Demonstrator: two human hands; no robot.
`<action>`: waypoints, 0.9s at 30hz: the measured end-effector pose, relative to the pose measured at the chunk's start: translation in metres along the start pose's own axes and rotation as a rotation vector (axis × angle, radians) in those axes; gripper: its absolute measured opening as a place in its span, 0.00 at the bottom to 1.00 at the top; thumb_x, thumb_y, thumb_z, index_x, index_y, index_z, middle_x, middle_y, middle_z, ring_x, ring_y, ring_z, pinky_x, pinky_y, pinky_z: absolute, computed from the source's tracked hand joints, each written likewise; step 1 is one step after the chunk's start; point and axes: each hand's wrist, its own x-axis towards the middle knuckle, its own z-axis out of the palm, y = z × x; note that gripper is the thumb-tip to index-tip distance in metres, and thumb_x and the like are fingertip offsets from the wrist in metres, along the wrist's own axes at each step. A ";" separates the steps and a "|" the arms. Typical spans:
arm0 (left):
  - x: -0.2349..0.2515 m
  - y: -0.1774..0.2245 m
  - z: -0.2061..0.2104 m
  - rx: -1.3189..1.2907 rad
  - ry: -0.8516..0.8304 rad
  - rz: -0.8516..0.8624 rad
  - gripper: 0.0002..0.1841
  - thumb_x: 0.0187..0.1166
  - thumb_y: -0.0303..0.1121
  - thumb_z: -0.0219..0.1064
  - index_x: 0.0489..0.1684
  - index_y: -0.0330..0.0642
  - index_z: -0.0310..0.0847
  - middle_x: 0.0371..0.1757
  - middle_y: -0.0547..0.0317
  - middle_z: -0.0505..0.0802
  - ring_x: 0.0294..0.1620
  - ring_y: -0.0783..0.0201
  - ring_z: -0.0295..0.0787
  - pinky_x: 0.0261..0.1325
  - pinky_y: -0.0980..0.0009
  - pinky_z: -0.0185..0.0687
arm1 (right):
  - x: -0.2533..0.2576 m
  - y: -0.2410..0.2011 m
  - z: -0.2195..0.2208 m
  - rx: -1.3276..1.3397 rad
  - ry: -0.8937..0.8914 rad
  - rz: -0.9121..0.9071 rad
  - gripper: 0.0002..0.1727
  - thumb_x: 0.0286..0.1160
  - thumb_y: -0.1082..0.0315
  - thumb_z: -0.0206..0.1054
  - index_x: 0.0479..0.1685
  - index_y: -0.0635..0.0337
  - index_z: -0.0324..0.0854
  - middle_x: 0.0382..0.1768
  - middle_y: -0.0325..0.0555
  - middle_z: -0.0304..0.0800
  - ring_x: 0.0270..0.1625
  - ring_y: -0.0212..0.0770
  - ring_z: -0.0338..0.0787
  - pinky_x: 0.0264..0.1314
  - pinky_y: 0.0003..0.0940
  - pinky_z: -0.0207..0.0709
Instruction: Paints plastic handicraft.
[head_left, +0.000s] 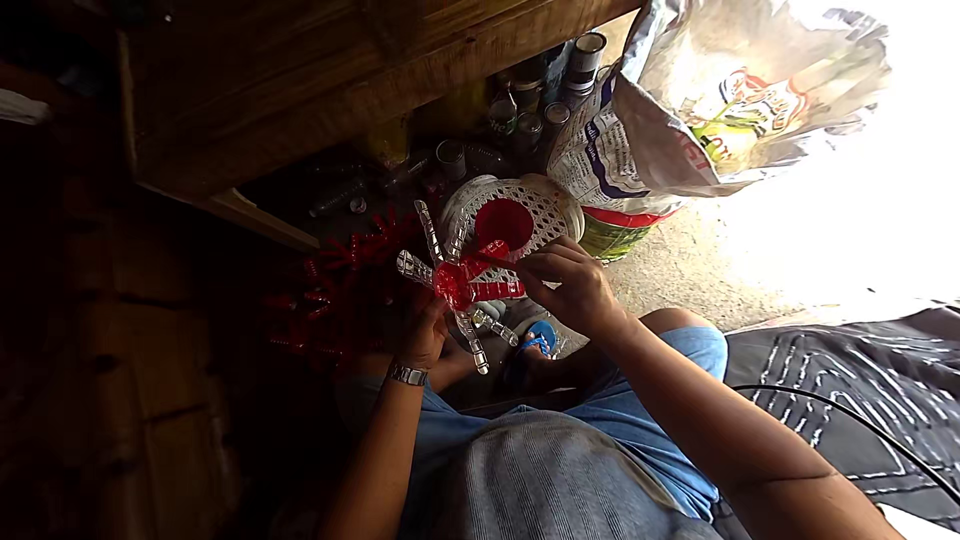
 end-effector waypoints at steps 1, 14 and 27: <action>0.000 0.000 0.000 0.000 0.003 -0.002 0.26 0.71 0.44 0.75 0.65 0.47 0.74 0.52 0.59 0.92 0.51 0.64 0.92 0.54 0.63 0.91 | -0.002 0.001 0.000 0.000 -0.008 0.005 0.07 0.74 0.68 0.72 0.42 0.60 0.94 0.39 0.41 0.94 0.48 0.35 0.88 0.54 0.29 0.83; -0.001 -0.001 -0.001 0.066 0.041 0.002 0.31 0.67 0.52 0.77 0.61 0.41 0.75 0.47 0.57 0.94 0.47 0.62 0.94 0.52 0.64 0.92 | -0.009 -0.002 0.009 0.065 0.000 0.017 0.07 0.74 0.68 0.72 0.39 0.60 0.94 0.37 0.41 0.94 0.46 0.35 0.90 0.54 0.29 0.83; 0.000 -0.003 -0.003 0.012 0.031 -0.005 0.29 0.68 0.47 0.77 0.62 0.39 0.75 0.49 0.54 0.94 0.49 0.61 0.94 0.53 0.62 0.92 | -0.014 -0.002 0.008 0.075 -0.001 0.036 0.08 0.75 0.66 0.70 0.40 0.58 0.94 0.38 0.39 0.93 0.47 0.32 0.89 0.53 0.26 0.83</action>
